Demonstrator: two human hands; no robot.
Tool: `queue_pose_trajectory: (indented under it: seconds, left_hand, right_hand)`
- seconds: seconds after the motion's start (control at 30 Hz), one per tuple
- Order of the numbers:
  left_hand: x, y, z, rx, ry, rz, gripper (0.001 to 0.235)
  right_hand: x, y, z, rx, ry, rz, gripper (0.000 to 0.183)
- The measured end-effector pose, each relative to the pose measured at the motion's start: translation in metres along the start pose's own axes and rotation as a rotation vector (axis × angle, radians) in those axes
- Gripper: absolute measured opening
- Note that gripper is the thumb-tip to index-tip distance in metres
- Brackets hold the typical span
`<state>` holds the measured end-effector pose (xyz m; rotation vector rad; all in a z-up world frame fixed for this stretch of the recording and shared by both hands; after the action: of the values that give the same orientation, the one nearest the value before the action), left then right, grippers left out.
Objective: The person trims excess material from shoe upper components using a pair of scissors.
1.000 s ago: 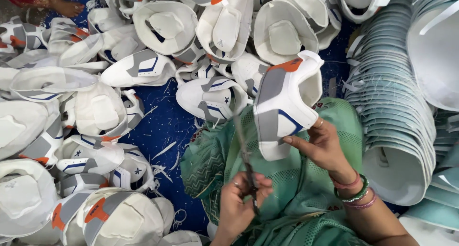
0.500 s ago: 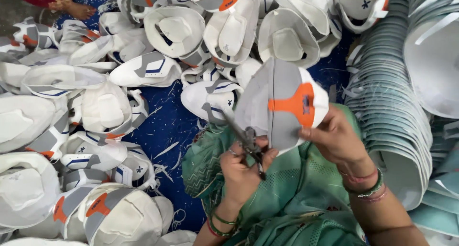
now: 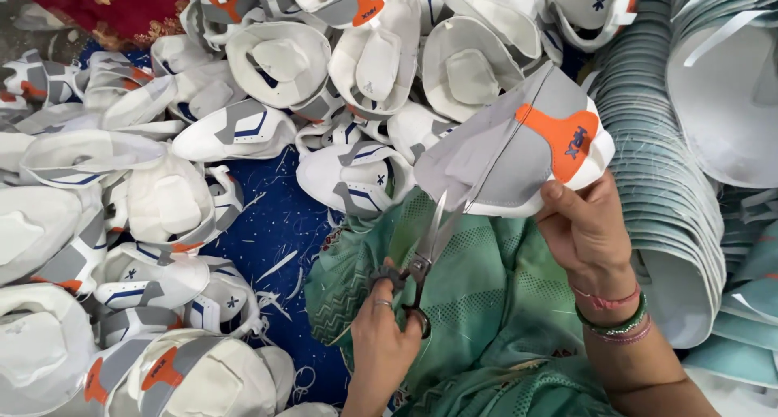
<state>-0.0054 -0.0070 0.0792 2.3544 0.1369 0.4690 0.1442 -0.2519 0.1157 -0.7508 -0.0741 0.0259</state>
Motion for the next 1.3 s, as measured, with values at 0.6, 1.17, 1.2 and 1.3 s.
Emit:
queue_pose_trajectory:
  seconds: [0.6, 1.17, 1.2, 1.3]
  left_hand:
    - [0.010, 0.009, -0.020, -0.264, -0.449, -0.182, 0.075]
    - [-0.019, -0.013, 0.007, -0.421, -0.344, -0.277, 0.033]
    - [-0.022, -0.020, 0.010, -0.361, -0.338, -0.286, 0.032]
    - [-0.032, -0.047, 0.028, -0.471, -0.281, -0.272, 0.029]
  right_hand:
    - [0.017, 0.012, -0.028, 0.129, -0.162, 0.255, 0.068]
    - [0.012, 0.014, -0.001, 0.397, -0.127, 0.290, 0.074]
    - [0.016, 0.019, -0.020, 0.264, -0.074, 0.263, 0.065]
    - [0.016, 0.040, -0.065, -0.062, -0.250, 0.179, 0.066]
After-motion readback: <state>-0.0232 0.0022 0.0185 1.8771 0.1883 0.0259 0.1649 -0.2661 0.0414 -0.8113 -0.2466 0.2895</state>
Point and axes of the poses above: each hand's wrist, its own x-axis towards the middle knuckle, its own z-axis out of the palm, y = z × x, the point moved 4 cm from there along x, towards the middle knuckle, and after that the axes turned 6 degrees about y, right-handed, at the moved point
